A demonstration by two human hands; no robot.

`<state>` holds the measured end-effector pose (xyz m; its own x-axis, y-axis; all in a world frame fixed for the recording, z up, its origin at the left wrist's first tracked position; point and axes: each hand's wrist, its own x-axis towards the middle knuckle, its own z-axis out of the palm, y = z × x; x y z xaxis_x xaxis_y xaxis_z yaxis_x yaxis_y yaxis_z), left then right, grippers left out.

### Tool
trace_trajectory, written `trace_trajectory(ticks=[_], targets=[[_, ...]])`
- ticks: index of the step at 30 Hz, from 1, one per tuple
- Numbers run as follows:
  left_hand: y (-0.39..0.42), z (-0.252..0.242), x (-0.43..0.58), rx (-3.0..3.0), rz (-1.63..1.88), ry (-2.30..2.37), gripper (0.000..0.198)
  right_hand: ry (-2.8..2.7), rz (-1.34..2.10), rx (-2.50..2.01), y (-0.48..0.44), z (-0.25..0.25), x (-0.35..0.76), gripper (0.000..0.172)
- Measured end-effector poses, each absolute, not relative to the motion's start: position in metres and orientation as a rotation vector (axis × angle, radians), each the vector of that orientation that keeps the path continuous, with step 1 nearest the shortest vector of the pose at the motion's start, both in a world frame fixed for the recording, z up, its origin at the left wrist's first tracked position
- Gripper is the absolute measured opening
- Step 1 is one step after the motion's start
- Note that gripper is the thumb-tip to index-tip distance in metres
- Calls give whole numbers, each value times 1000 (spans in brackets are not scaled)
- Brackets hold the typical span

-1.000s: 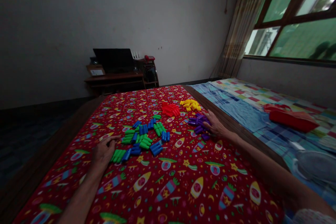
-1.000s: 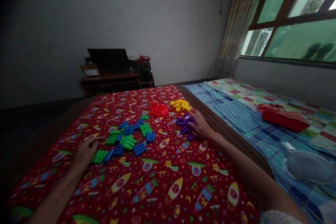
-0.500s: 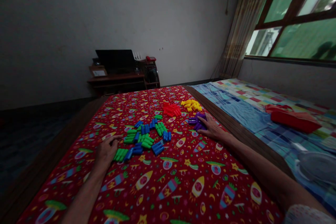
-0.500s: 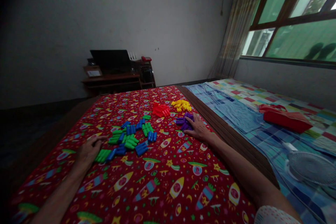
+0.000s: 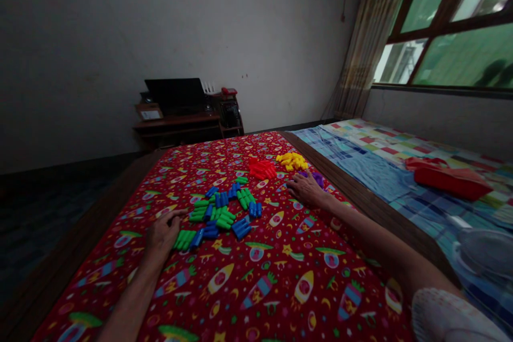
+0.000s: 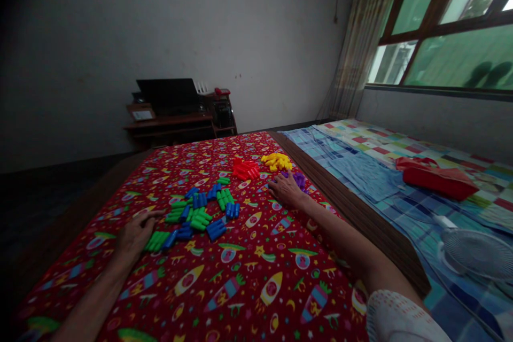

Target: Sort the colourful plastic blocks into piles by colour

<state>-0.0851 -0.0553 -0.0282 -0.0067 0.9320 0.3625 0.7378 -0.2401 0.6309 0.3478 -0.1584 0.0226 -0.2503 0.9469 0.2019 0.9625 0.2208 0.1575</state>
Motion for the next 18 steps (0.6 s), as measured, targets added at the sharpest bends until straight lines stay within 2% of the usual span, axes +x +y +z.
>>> trace_trajectory(ticks=[5,8,12,18], targets=[[-57,-25,-85,2022,1082,1704,31,-2314,-333,-1842,-159,16,368,33],[-56,-26,-85,2008,1113,1718,30,-2108,-278,-1746,-157,14,385,41],[-57,-26,-85,2047,1129,1722,31,-1820,-262,-1840,-152,5,413,52],[-58,-25,-85,2037,1121,1711,31,-1983,-201,-1826,-159,-16,424,60]])
